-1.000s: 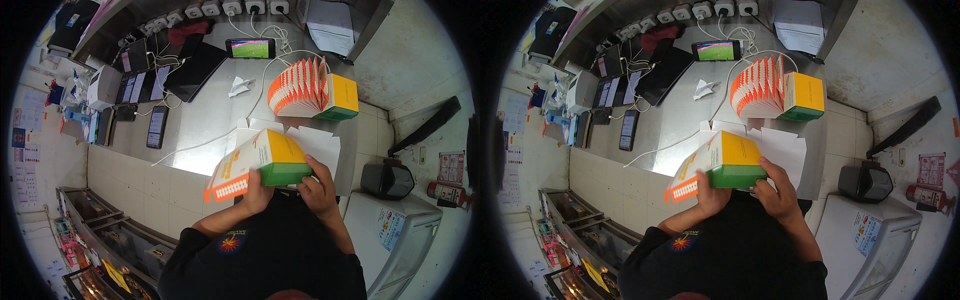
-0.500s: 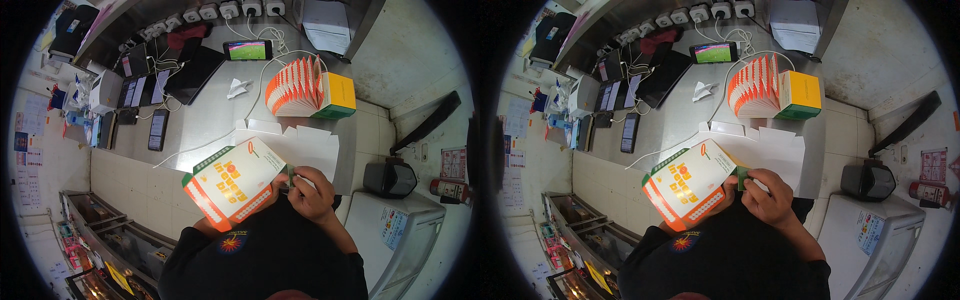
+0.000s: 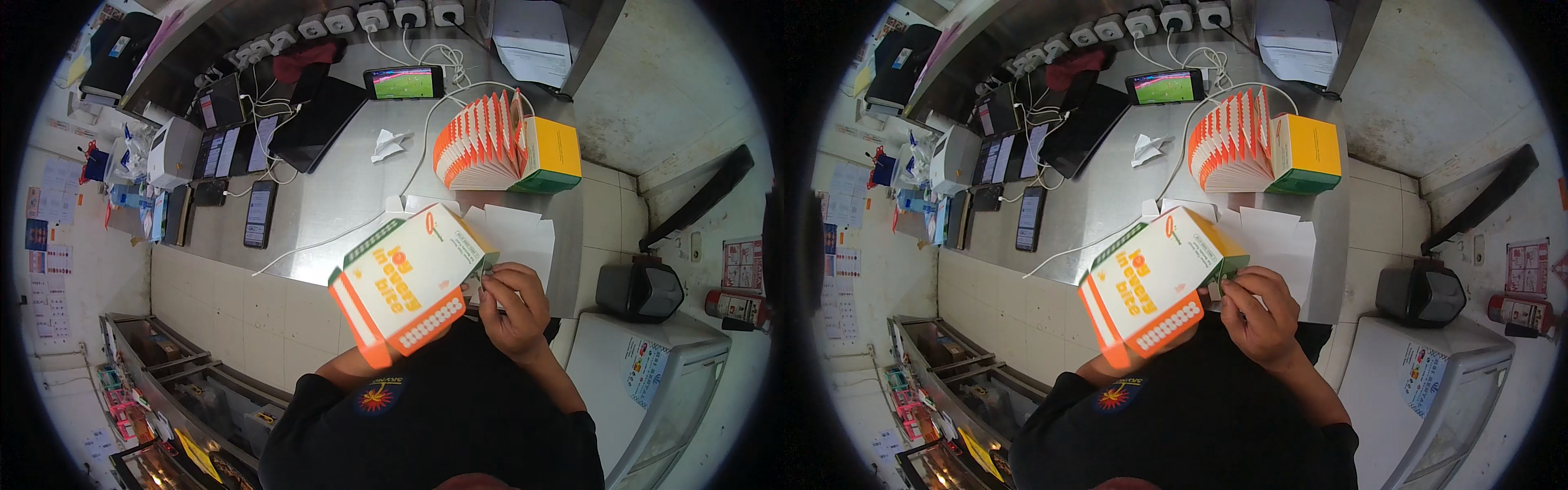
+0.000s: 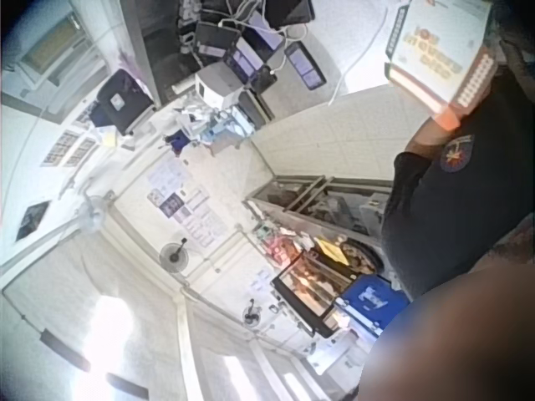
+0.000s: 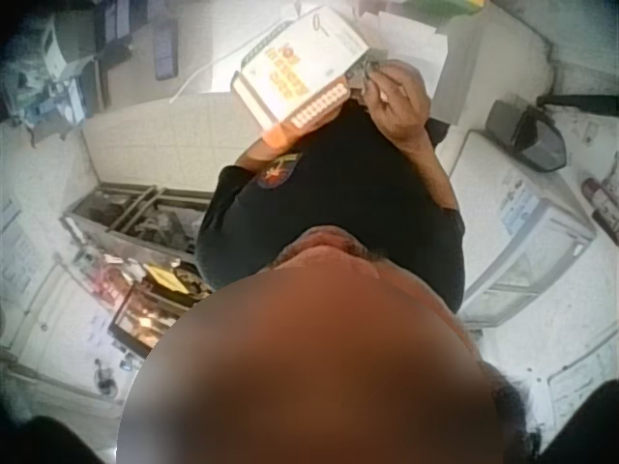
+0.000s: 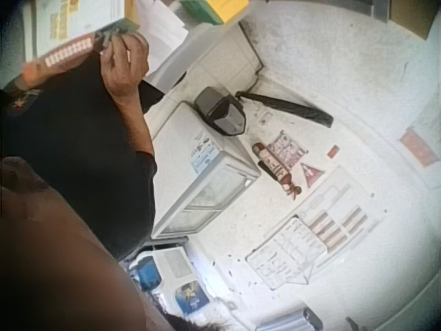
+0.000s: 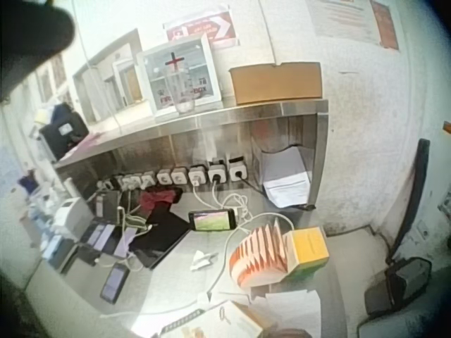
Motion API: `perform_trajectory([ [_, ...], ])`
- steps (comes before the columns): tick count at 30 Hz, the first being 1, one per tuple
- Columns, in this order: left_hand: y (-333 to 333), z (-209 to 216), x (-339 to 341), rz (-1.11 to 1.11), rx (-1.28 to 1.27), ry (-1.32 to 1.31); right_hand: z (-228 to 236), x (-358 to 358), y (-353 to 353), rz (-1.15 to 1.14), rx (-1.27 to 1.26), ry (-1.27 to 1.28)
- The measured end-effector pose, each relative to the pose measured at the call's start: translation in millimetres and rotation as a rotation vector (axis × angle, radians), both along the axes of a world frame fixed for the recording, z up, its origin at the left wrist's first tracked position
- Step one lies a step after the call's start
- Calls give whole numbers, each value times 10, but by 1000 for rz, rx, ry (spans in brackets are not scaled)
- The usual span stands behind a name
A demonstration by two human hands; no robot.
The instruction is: The person folds and assembles small rectangular paper boxes from flat printed sheets. They fold the sides, tuck flaps into slots, and stack completed boxes on the counter. The process is repeated for multiple boxes using orange, green, and yellow printed sheets.
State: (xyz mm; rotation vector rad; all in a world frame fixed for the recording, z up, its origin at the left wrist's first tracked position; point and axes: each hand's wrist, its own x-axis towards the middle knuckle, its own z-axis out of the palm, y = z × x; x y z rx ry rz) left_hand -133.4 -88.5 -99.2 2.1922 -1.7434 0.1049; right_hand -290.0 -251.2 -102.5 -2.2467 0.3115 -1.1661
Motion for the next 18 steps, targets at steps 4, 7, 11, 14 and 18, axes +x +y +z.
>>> perform_trajectory([
  [4, -11, 106, 17, 13, 28, -88, 57, -18, 0, 19, 51, 18],
  [7, -43, 67, 41, -49, -163, 266, 86, -35, -8, 33, 136, 10],
  [11, -67, -28, 37, -67, -221, 418, 97, -60, -18, 46, 177, 31],
  [14, -93, -72, 16, -79, -213, 389, 100, -80, -8, 59, 208, 28],
  [18, -126, -76, -2, -98, -171, 262, 104, -100, 7, 85, 291, 59],
])
